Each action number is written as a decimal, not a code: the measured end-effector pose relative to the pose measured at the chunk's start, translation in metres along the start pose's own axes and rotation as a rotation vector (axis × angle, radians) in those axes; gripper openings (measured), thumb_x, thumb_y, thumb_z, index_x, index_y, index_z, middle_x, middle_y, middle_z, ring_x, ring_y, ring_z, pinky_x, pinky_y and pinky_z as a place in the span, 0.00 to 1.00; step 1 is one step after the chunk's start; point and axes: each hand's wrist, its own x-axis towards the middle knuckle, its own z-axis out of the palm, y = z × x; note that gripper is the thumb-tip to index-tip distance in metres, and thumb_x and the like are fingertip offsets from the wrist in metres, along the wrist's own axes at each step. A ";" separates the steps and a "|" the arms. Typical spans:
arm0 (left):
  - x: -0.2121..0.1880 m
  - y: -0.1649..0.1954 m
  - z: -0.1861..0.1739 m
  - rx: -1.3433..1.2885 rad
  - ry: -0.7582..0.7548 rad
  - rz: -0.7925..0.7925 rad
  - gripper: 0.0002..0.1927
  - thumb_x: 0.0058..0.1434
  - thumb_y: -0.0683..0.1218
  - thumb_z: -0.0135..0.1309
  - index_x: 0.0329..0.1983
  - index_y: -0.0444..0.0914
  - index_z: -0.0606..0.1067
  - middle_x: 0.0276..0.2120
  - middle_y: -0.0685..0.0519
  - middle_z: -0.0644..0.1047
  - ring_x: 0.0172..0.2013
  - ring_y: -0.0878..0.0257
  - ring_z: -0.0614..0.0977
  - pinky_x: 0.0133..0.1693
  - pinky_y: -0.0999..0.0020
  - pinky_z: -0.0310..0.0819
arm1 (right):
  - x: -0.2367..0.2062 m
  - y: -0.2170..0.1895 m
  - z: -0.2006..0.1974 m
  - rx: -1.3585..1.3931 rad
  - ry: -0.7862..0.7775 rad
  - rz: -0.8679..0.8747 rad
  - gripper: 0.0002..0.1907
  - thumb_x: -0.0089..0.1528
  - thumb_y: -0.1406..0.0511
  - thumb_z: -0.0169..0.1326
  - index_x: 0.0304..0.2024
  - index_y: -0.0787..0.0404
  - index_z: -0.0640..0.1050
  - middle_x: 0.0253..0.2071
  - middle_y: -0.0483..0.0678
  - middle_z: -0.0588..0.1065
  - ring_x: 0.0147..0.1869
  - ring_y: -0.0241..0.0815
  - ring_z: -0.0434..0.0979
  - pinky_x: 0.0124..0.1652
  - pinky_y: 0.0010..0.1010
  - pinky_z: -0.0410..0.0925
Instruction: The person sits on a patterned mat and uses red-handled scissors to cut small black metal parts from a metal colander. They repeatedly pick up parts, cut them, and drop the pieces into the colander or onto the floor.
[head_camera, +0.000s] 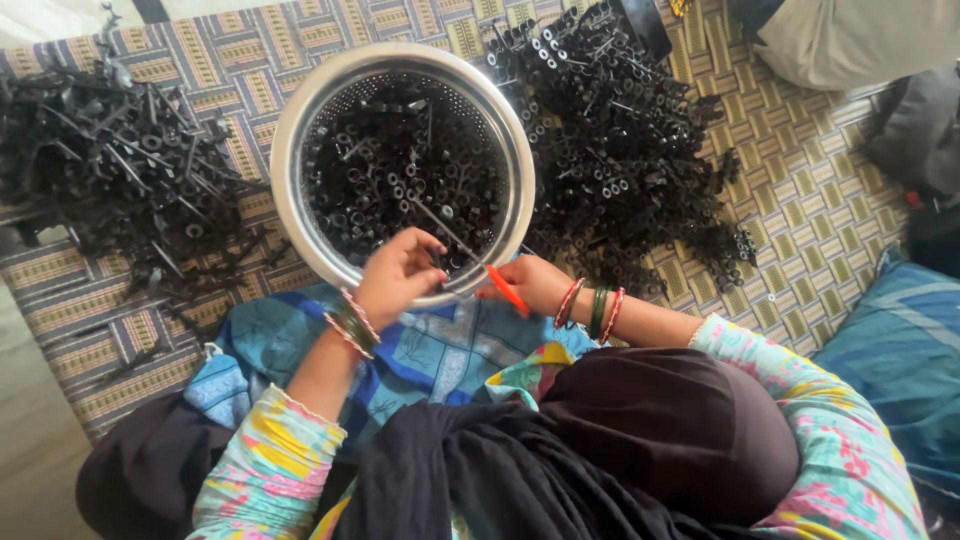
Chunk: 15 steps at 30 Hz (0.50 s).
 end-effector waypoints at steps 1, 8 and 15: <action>0.001 0.005 -0.011 0.006 0.039 -0.028 0.15 0.60 0.34 0.59 0.49 0.37 0.73 0.33 0.53 0.78 0.35 0.68 0.82 0.38 0.73 0.78 | 0.000 0.001 0.000 0.084 -0.019 0.025 0.19 0.61 0.48 0.58 0.34 0.56 0.84 0.16 0.39 0.72 0.19 0.29 0.69 0.23 0.26 0.62; -0.006 0.038 -0.079 -0.981 0.483 0.258 0.20 0.68 0.59 0.54 0.42 0.37 0.76 0.32 0.46 0.82 0.34 0.57 0.85 0.36 0.67 0.82 | 0.000 0.004 -0.002 0.380 -0.056 0.016 0.20 0.64 0.50 0.57 0.33 0.59 0.82 0.16 0.40 0.73 0.19 0.27 0.67 0.22 0.23 0.58; 0.037 0.047 -0.017 0.897 0.458 0.103 0.20 0.63 0.54 0.62 0.48 0.36 0.77 0.39 0.45 0.81 0.38 0.52 0.84 0.38 0.59 0.80 | -0.003 -0.003 -0.010 0.449 -0.057 -0.039 0.22 0.67 0.50 0.55 0.26 0.58 0.75 0.17 0.40 0.72 0.20 0.27 0.69 0.23 0.22 0.59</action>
